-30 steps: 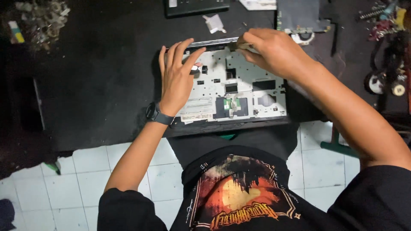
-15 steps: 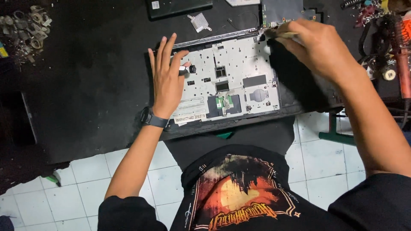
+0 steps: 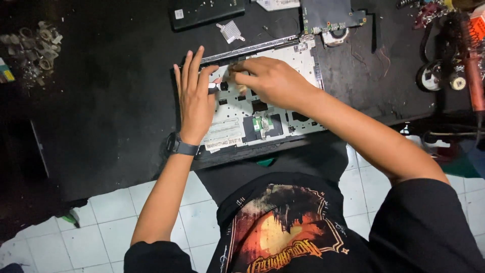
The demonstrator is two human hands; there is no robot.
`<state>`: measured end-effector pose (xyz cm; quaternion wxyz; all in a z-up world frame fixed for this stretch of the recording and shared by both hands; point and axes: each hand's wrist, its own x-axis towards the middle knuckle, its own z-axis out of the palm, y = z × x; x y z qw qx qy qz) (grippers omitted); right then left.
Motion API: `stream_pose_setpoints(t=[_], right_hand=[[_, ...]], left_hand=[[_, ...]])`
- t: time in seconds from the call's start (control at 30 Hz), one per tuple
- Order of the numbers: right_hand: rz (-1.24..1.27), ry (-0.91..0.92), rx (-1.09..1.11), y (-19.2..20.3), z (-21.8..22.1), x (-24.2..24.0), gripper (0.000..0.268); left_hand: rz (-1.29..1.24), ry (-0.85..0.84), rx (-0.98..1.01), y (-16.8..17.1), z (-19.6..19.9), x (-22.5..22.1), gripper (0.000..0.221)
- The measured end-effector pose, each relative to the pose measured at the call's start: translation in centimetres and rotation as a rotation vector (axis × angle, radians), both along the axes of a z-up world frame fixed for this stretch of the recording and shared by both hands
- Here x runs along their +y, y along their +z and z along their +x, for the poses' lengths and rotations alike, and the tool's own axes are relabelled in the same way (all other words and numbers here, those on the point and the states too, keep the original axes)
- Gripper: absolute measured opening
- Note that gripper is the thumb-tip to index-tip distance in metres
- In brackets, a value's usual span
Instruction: Installing a metal chassis into a laptop housing and securing it with screws.
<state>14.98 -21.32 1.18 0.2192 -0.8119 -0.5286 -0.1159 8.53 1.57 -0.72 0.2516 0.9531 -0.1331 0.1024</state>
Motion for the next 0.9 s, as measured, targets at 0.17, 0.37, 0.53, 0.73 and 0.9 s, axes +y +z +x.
stream_pose_setpoints(t=[0.17,0.37,0.53,0.73,0.9], right_hand=[[0.068,-0.114,0.047,-1.7,1.4,-5.7,0.028],[-0.008,-0.392,0.079,-0.6,0.1,-13.7,0.029],[0.014,-0.406,0.15,-1.6,-5.1,-16.8,0.014],[-0.134,-0.371,0.224,-0.9,-12.8,-18.4,0.024],[-0.022,-0.341,0.417,2.1,-15.0,-17.3,0.026]], left_hand=[[-0.006,0.002,0.024,-0.2,0.1,0.1,0.065],[-0.015,0.003,0.032,-0.3,0.2,0.1,0.067],[-0.04,-0.004,0.043,-0.4,0.1,0.1,0.068],[-0.037,0.004,0.055,-0.2,0.3,-0.1,0.07],[-0.048,0.018,0.04,-0.4,0.2,0.0,0.068]])
